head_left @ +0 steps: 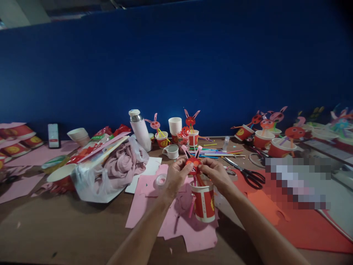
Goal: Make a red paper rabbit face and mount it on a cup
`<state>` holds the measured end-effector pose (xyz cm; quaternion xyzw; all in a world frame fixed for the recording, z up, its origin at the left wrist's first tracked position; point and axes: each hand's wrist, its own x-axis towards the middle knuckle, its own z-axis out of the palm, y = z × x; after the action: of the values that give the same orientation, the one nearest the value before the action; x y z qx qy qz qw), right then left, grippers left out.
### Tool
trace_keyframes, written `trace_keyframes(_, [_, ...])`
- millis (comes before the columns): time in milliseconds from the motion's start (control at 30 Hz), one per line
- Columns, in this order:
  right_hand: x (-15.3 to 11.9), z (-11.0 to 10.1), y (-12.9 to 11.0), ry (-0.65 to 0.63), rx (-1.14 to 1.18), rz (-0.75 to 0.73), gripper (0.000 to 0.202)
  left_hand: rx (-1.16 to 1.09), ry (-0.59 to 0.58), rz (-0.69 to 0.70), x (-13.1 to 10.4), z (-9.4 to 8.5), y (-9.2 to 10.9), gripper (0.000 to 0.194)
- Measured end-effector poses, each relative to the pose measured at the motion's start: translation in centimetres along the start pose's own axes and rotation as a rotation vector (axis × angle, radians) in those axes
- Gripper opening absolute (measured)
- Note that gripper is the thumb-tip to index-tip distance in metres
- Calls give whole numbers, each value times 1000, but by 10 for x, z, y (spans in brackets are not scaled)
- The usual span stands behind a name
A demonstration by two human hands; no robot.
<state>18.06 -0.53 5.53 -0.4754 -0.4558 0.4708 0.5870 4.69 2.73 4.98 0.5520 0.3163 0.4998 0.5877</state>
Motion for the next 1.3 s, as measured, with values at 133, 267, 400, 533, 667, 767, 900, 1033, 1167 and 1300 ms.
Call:
trace_keyframes(133, [0,-1,0,1,4,6,13,-37,0,-17,-1,-1,1,31])
trace_keyframes(267, [0,-2,0,8,8,2,13,-44,33,-16,-1,-5,-2,32])
trace_keyframes(400, [1,-3,0,29,11,-14,12,-34,70,-27,0,-10,-6,36])
trace_keyframes(533, [2,-4,0,48,8,-23,12,-20,106,-50,0,-13,-11,38])
trace_keyframes(667, [2,-6,-1,65,5,-36,13,-12,109,-63,0,-14,-15,36])
trace_keyframes(767, [3,-7,0,74,10,-44,12,0,96,-63,0,-15,-17,31])
trace_keyframes(900, [4,-10,2,95,35,-61,11,24,24,-66,-1,-14,-15,24])
trace_keyframes(1033, [5,-11,2,115,59,-70,10,54,-70,-78,-5,-10,-9,21])
trace_keyframes(1167, [4,-10,-1,129,65,-74,10,80,-132,-102,-10,-5,-4,22])
trace_keyframes(1300, [3,-9,-1,130,60,-81,10,89,-149,-133,-11,0,-1,22])
